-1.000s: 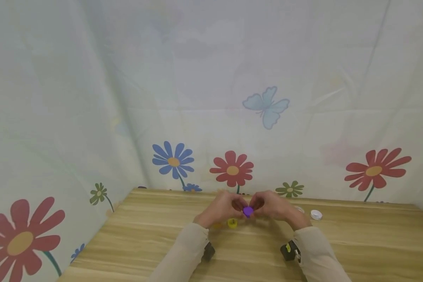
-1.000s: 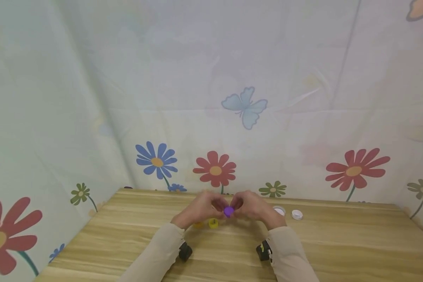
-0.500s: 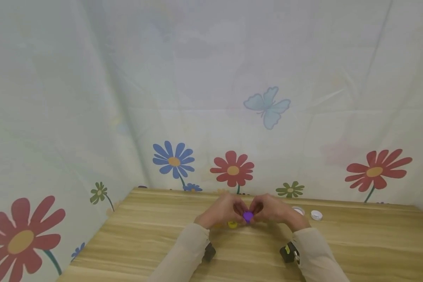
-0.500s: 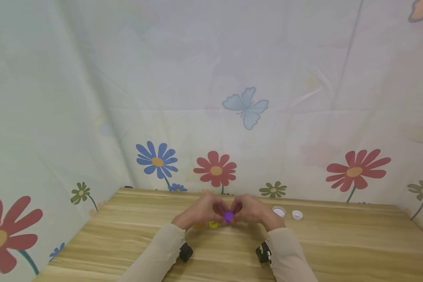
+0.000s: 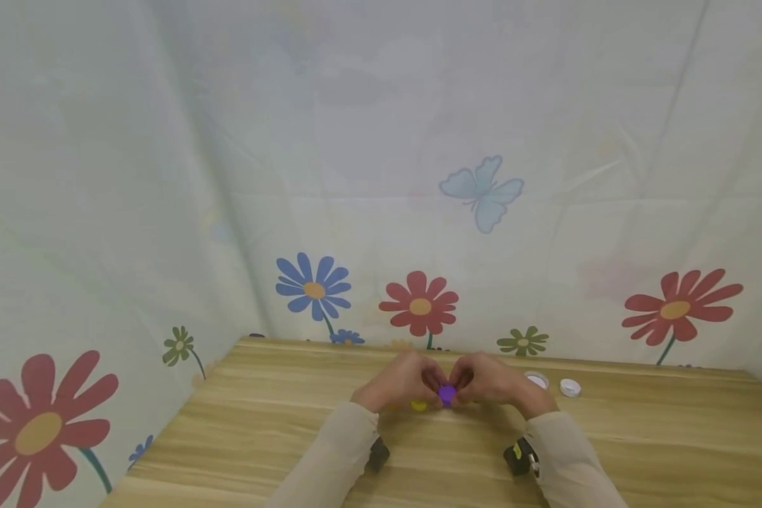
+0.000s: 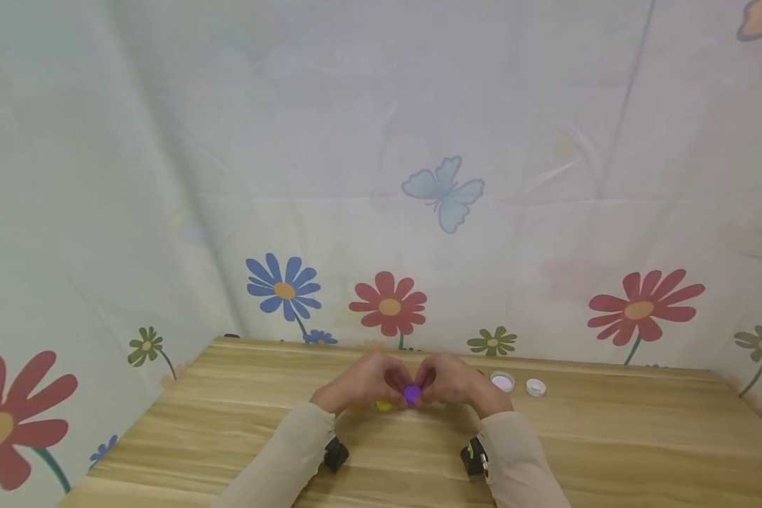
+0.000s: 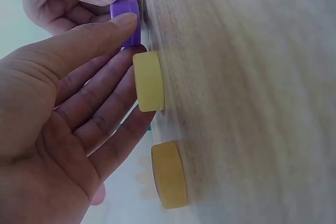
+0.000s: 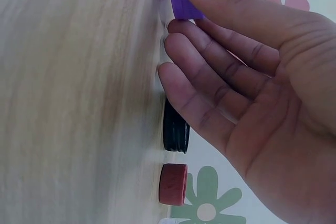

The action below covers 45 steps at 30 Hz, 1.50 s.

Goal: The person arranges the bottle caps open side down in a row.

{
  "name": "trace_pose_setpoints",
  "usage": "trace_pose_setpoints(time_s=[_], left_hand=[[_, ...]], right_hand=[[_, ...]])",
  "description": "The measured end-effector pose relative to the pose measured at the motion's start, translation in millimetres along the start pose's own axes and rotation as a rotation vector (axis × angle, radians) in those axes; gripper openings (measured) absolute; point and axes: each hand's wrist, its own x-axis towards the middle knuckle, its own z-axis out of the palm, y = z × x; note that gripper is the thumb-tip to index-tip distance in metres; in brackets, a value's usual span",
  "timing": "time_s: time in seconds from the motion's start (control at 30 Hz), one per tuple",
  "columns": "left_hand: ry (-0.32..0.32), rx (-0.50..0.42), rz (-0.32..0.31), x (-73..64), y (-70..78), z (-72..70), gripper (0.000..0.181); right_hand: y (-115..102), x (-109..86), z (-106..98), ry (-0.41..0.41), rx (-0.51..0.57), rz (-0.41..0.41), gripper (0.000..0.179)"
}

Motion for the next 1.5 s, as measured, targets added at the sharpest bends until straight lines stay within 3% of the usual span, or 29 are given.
trace_pose_setpoints(time_s=[0.3,1.03,1.3,1.5], left_hand=[[0.007,0.021,0.003,1.7,0.5,2.1,0.021],[0.032,0.073,-0.064,-2.9,5.7,3.7,0.021],[-0.021,-0.030,-0.075,-6.0,3.8,1.2,0.027],[-0.045,-0.068,-0.079,-2.9,5.8,-5.2,0.040]], right_hand=[[-1.4,-2.1,0.2,-0.001,0.019,-0.017,0.022],[0.0,-1.8,4.4,-0.012,0.033,-0.034,0.020],[0.5,-3.4,5.2,0.000,0.015,-0.024,0.024],[-2.9,-7.8,4.1,0.107,-0.058,0.039,0.024]])
